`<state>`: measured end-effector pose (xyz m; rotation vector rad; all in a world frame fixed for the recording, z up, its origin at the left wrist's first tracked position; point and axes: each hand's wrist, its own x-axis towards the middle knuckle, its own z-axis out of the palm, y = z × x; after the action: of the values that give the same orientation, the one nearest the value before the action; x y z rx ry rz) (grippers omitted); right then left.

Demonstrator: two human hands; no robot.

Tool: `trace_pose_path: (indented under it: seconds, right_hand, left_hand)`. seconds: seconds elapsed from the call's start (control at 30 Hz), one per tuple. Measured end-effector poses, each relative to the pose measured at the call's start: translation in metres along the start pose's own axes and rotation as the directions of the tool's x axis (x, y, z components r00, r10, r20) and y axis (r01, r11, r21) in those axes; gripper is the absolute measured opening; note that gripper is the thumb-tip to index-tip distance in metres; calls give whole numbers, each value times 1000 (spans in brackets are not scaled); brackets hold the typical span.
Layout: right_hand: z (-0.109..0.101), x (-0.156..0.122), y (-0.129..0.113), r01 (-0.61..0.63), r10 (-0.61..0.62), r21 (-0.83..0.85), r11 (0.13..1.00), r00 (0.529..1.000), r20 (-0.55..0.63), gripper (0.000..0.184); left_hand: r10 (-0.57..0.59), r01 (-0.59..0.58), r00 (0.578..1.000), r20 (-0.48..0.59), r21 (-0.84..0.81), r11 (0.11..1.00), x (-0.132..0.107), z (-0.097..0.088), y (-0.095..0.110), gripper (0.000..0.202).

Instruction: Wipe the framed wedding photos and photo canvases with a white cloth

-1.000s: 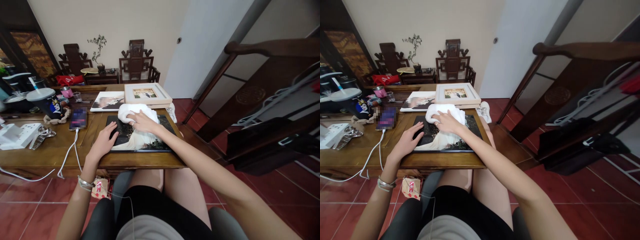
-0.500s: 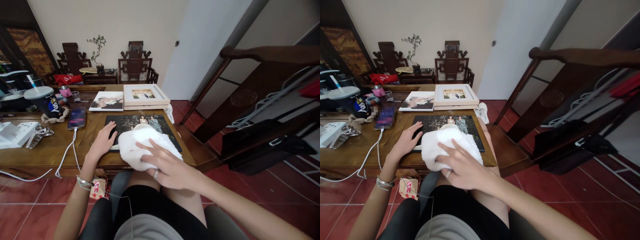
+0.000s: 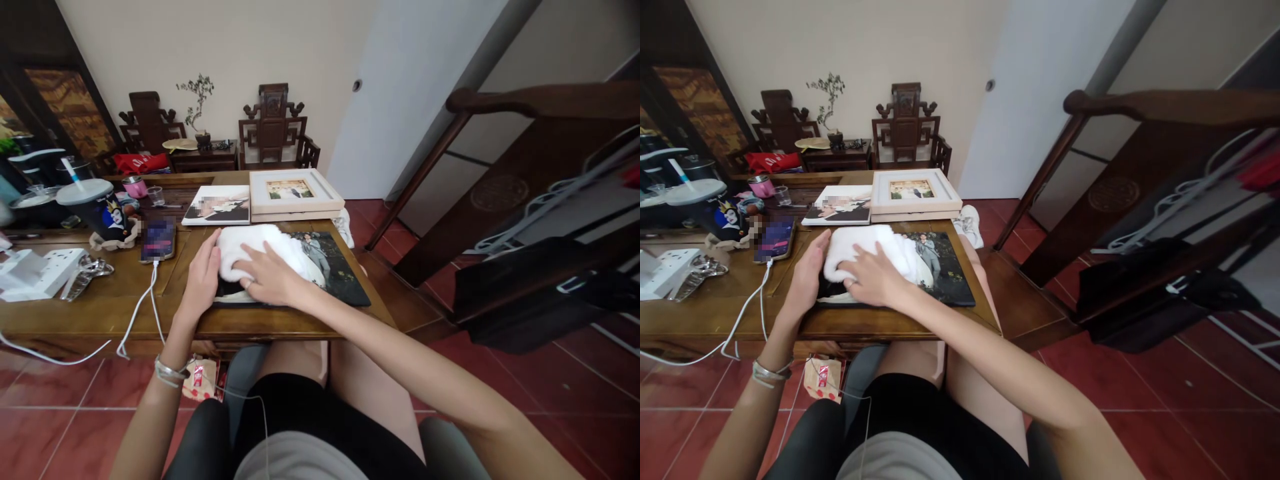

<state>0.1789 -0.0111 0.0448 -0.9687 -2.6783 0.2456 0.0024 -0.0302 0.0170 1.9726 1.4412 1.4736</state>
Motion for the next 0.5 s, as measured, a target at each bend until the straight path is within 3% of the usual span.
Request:
trace_pose_path:
  seconds: [0.1,0.2,0.37,0.5]
  right_hand:
    - [-6,-28,-17,155,-161,91,984,985,64,33]
    - [-20,-64,-20,172,-185,171,970,981,59,33]
    - [-38,-103,8,-38,21,203,978,996,84,26]
    - [-34,-99,58,-237,238,168,957,971,16,25]
  left_hand:
    - [-29,28,998,-51,-12,1000,-1,1,-3,62]
    - [34,-33,999,-10,80,996,-1,4,-4,64]
    - [37,-95,978,205,282,955,-1,8,-4,51]
    - [17,-112,961,275,333,936,-1,8,-5,47]
